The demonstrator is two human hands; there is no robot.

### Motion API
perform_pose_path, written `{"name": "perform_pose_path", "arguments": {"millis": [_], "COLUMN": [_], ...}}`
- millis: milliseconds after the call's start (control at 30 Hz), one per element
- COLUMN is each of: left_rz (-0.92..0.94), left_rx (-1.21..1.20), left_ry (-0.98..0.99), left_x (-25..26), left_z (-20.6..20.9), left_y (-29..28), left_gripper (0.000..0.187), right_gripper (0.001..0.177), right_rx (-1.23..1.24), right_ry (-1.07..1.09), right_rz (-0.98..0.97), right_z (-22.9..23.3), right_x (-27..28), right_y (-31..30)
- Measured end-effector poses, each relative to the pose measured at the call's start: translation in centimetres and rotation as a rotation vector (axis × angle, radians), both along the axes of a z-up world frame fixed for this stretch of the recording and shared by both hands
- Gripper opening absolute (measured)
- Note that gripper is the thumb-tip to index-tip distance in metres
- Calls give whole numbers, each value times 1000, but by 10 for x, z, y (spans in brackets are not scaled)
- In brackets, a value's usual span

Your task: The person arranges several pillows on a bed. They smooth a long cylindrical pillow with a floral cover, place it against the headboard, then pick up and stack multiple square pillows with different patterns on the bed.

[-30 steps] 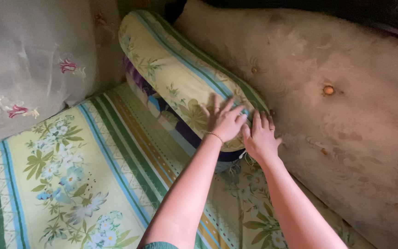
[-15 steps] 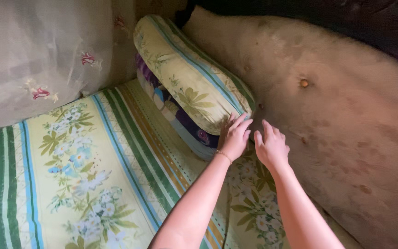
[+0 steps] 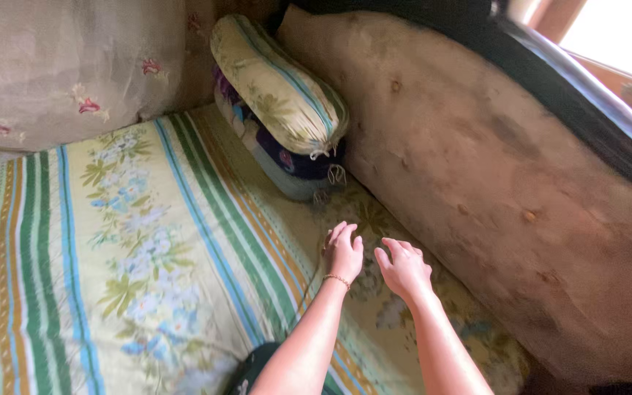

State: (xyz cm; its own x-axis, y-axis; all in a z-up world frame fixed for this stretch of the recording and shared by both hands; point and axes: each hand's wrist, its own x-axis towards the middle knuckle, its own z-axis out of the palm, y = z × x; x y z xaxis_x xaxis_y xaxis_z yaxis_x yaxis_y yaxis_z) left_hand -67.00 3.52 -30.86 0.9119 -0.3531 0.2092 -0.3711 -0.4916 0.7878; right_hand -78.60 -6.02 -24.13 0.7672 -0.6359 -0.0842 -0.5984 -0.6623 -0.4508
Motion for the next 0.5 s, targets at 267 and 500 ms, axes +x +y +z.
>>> {"name": "perform_pose_path", "arguments": {"millis": [267, 500], "left_rz": [-5, 67], "left_rx": [94, 169], "left_ry": [81, 205], "left_x": [-105, -158], "left_z": [40, 47], "left_y": [4, 35], "left_gripper": [36, 36], "right_gripper": [53, 50], "right_rx": [91, 121], "right_ry": [105, 182], "right_rz": [8, 68], "right_z": [41, 72], "right_x": [-107, -139], "right_y": [5, 12]}}
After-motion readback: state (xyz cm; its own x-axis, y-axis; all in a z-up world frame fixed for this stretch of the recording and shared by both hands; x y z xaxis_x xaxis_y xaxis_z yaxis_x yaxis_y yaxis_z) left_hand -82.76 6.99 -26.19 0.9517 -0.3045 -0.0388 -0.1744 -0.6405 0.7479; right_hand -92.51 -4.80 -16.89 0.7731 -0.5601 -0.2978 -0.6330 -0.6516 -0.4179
